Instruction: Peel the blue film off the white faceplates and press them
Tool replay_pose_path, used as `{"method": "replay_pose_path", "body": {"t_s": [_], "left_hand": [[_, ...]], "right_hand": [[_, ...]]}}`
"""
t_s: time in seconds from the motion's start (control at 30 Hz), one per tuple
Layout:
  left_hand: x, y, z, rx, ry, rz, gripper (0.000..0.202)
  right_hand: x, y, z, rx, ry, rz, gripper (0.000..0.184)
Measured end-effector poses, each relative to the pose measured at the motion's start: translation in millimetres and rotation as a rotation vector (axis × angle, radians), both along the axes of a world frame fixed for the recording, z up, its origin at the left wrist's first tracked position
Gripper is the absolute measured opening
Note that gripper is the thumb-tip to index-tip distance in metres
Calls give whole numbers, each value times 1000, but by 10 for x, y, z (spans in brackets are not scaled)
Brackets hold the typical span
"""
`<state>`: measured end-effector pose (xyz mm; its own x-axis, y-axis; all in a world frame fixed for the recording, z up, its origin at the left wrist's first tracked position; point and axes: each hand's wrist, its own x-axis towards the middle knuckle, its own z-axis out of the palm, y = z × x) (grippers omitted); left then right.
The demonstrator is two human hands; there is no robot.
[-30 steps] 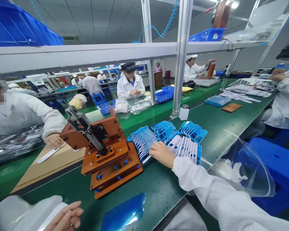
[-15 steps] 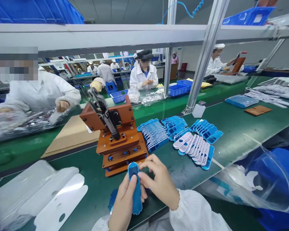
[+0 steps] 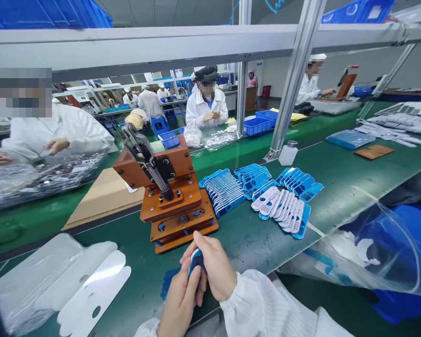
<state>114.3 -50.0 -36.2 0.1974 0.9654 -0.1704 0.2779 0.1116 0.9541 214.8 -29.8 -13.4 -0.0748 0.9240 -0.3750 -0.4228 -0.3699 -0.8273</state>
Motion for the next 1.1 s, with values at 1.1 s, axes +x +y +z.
{"method": "replay_pose_path", "body": {"t_s": [1.1], "left_hand": [[-225, 90, 406, -440, -431, -8, 62]], "right_hand": [[475, 417, 195, 786, -688, 325, 11]]}}
